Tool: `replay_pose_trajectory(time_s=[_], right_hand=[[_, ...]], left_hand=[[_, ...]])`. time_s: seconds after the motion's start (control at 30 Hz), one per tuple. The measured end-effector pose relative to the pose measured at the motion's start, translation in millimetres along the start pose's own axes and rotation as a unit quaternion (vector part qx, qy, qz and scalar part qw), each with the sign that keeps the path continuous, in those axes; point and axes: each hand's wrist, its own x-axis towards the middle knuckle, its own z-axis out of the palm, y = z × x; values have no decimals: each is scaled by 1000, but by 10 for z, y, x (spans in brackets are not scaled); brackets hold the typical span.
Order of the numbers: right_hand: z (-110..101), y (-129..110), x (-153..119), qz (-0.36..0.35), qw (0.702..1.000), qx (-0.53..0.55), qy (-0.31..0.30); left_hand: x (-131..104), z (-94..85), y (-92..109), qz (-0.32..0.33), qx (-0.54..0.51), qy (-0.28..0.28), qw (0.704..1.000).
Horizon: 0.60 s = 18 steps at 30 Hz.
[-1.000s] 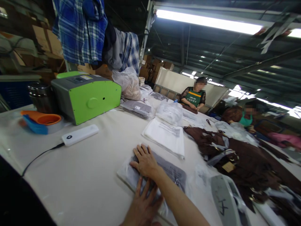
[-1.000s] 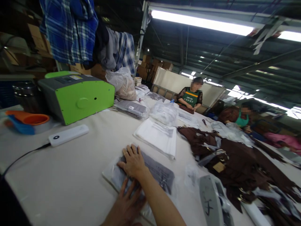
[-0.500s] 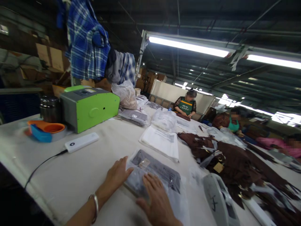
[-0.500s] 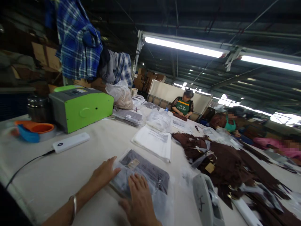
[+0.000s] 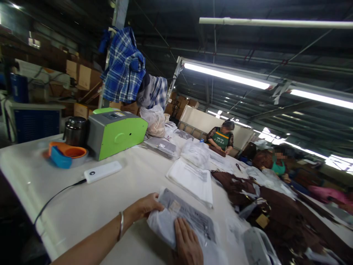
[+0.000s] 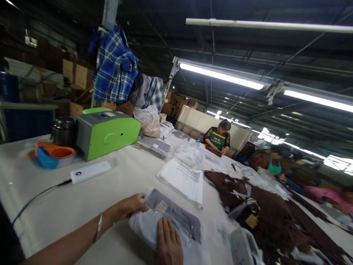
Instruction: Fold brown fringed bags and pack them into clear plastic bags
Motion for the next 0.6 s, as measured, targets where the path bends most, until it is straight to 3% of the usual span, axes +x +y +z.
replay_pose_trajectory(time_s=[0.17, 0.33, 0.4, 0.47, 0.6], right_hand=[[-290, 243, 233, -30, 998, 20, -57], [-874, 490, 1071, 114, 963, 131, -206], [-1080, 645, 1527, 196, 924, 212, -252], [-1229, 812, 1952, 322, 836, 332, -296], [-1317, 1060, 2547, 404, 758, 425, -286]], left_hand=[[-2, -53, 34, 27, -80, -24, 996], [7, -344, 5, 42, -114, 43, 992], [48, -469, 1, 54, -110, 62, 991], [116, -573, 10, 67, -98, 63, 991], [277, -676, 44, 91, -90, 30, 991]])
